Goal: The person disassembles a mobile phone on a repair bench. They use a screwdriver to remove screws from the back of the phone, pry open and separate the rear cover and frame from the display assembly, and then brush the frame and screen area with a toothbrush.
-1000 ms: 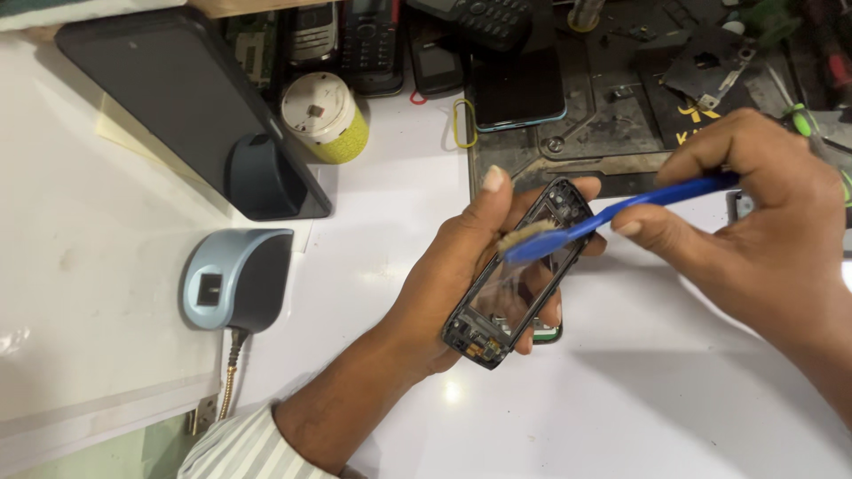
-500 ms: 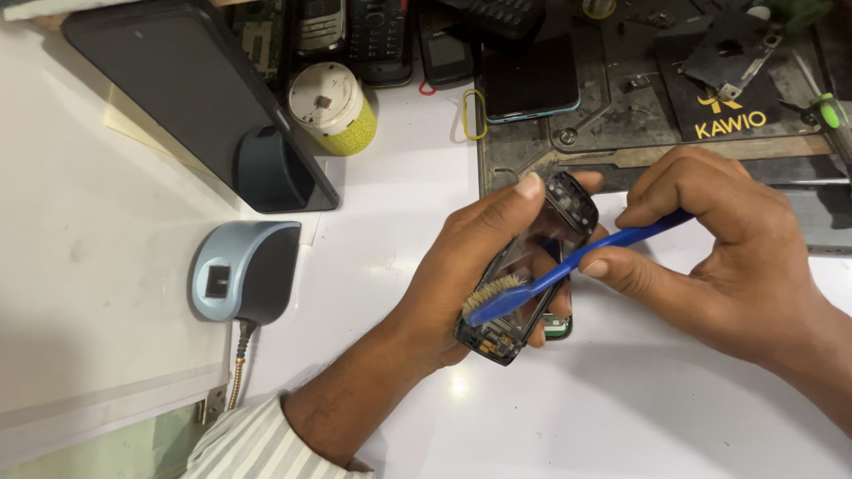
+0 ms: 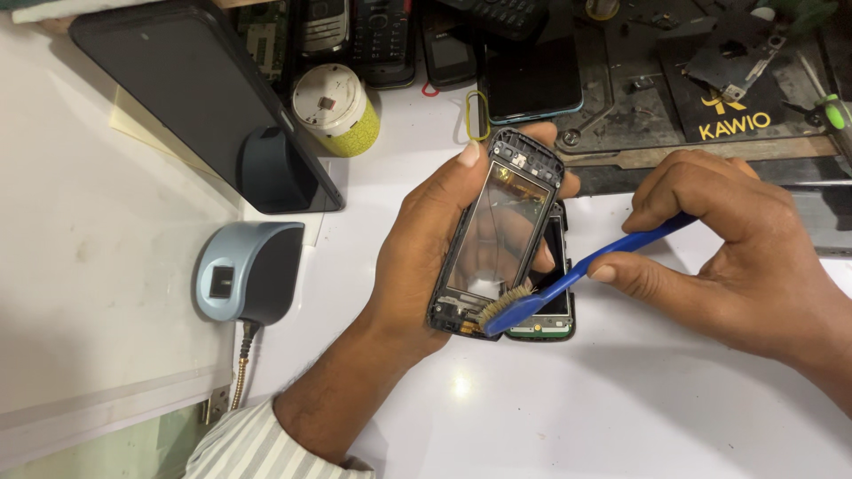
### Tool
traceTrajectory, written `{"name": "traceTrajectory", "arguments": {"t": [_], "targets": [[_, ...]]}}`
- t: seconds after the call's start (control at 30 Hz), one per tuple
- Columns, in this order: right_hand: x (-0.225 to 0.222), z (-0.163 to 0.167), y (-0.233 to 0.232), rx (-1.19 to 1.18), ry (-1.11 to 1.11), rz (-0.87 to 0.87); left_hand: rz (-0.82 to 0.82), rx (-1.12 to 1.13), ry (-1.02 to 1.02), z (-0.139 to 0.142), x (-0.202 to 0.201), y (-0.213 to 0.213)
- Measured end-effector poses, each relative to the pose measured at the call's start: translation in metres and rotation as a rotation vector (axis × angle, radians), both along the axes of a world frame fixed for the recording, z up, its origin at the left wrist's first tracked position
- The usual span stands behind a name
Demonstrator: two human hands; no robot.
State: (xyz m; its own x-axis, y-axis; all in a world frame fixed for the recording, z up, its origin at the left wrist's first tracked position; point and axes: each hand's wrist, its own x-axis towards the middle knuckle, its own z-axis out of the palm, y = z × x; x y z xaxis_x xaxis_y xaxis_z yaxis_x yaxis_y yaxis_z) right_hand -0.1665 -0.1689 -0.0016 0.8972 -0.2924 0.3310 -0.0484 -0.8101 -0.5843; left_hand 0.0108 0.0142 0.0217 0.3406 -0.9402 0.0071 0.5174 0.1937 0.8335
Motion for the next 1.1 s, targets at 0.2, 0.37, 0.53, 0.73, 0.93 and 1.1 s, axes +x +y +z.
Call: {"name": "traceTrajectory", "arguments": {"t": [0.2, 0.37, 0.53, 0.73, 0.93, 1.1], "targets": [[0.0, -0.003, -0.003, 0.042, -0.038, -0.02, -0.005, 0.006, 0.013, 0.004, 0.001, 0.0], [0.002, 0.003, -0.009, 0.109, -0.061, -0.096, 0.0, 0.066, 0.052, 0.007, 0.0, 0.002], [-0.001, 0.007, -0.012, 0.144, 0.091, -0.334, -0.016, 0.0, 0.074, 0.005, 0.0, 0.002], [-0.001, -0.002, -0.014, 0.172, -0.014, -0.136, -0.01, 0.034, 0.062, 0.005, 0.001, 0.003], [-0.001, -0.005, -0.002, 0.096, -0.011, 0.024, 0.013, -0.001, 0.006, 0.004, 0.003, 0.003], [0.001, -0.001, -0.003, 0.014, 0.079, -0.051, 0.038, 0.047, 0.033, 0.005, 0.003, 0.002]]}}
